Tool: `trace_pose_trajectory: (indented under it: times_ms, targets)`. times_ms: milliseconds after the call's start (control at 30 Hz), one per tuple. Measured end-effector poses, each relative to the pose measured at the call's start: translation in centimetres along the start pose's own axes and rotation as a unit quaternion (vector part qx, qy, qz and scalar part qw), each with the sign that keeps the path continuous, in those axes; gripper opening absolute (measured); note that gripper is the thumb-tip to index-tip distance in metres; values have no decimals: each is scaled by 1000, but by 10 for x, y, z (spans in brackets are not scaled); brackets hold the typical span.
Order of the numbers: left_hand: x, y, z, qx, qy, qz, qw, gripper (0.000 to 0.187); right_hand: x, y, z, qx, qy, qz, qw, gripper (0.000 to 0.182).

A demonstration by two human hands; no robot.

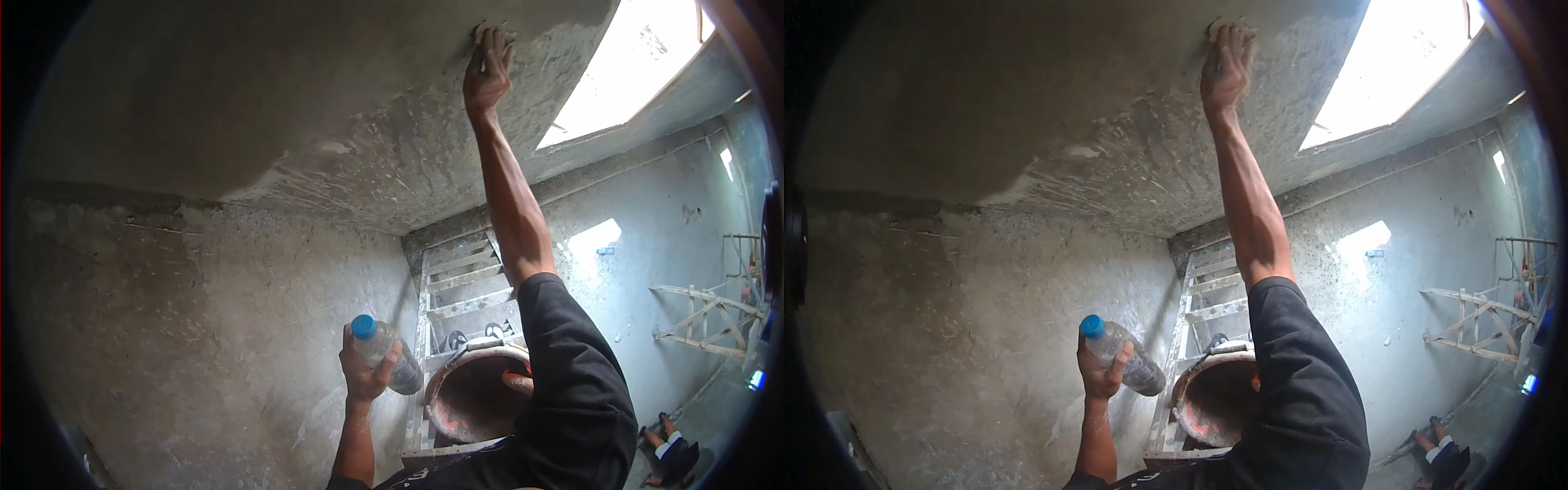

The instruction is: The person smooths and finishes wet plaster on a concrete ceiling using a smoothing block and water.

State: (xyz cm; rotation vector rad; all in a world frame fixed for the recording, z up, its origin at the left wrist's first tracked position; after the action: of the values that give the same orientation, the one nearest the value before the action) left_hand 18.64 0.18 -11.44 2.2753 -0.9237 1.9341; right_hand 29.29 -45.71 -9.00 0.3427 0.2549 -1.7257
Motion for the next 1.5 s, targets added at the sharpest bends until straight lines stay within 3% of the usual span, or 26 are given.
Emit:
trace_pose_trajectory:
  times_ms: [133, 200, 233, 333, 367, 433, 567, 633, 667, 733, 767, 833, 867, 900, 967, 1067, 1100, 1167, 1233, 1300, 1333, 1400, 1433, 1500]
  targets:
    - [-7, -3, 3, 12, 1, -5, 1000, 37, -26, -1, -43, -48, -42, -24, 998, 31]
    - [-11, -6, 5, 14, -1, -7, 1000, 37, -21, 3, -73, -125, 54, 67, 988, 28]
    - [-15, -9, 5, 18, 1, -4, 1000, 37, -22, 0, -70, -126, 55, 66, 988, 28]
    - [-17, -18, 3, 26, -13, -2, 1000, 37, 25, -29, -69, 76, 300, 173, 935, 26]
    - [-18, -20, 2, 27, -23, -4, 999, 37, 36, -25, -56, 74, 302, 171, 935, 26]
    - [-18, -23, -1, 34, -21, 5, 999, 38, 34, -46, -17, 161, 177, 51, 970, 27]
    - [-24, -20, -1, 20, -33, 16, 999, 37, 24, -13, -4, 143, 161, 132, 968, 27]
    - [-19, -15, 0, 20, -36, 15, 999, 37, -15, 0, -12, 69, 28, 47, 996, 31]
    - [-18, -13, 2, 22, -38, 13, 999, 37, -16, -3, -30, 70, 27, 46, 996, 31]
    - [-18, -11, 3, 21, -33, 7, 999, 37, -33, 8, -70, -54, -20, 83, 995, 37]
    - [-17, -12, 4, 21, -26, 2, 999, 37, -39, -2, -80, -51, -19, 82, 995, 37]
    - [-12, -13, 6, 24, -18, 15, 999, 37, -23, -8, -101, -82, 146, 132, 977, 37]
    - [-10, -14, 5, 28, -14, 27, 999, 37, -5, -12, -105, -41, 244, 170, 954, 31]
    - [-12, -15, 3, 28, -19, 28, 999, 37, 1, -11, -96, -45, 247, 170, 953, 31]
    - [-23, -18, 1, 26, -52, 10, 998, 37, 19, -38, -60, 91, 267, 81, 956, 26]
    - [-19, -19, -1, 27, -38, 24, 999, 38, 31, -22, -29, 155, 237, 134, 950, 26]
    - [-20, -18, 0, 25, -37, 24, 999, 38, 28, -18, -31, 156, 237, 132, 950, 26]
    - [-19, -18, 1, 30, -25, 18, 999, 40, -8, -5, -27, 100, 129, 59, 985, 26]
    - [-14, -14, 1, 28, -13, 16, 999, 40, -24, -18, -45, 53, 145, 83, 984, 25]
    - [-11, -15, 2, 28, -1, 19, 999, 39, -27, -17, -64, -29, 226, 196, 954, 24]
    - [-15, -16, 0, 29, -11, 7, 999, 39, -30, -26, -61, -29, 227, 196, 953, 24]
    - [-18, -16, -3, 30, -23, -5, 999, 38, -10, -36, -67, 22, 371, 292, 881, 20]
    - [-17, -15, -4, 28, -24, -9, 999, 38, -3, -37, -64, 22, 371, 292, 881, 20]
    - [-16, -15, -3, 28, -21, -13, 999, 37, 14, -44, -45, 49, 306, 190, 931, 20]
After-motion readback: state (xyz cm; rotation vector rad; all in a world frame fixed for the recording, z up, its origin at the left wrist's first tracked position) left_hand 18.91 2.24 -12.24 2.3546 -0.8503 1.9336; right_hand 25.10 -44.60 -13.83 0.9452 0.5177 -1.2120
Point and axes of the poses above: each hand's wrist, its own z-axis towards the middle knuckle, its own y-axis out of the palm, x = y × z, the point moved 10 cm from there along z, towards the middle knuckle, and after that the axes turned 9 degrees about -y, right-handed, at the moved point
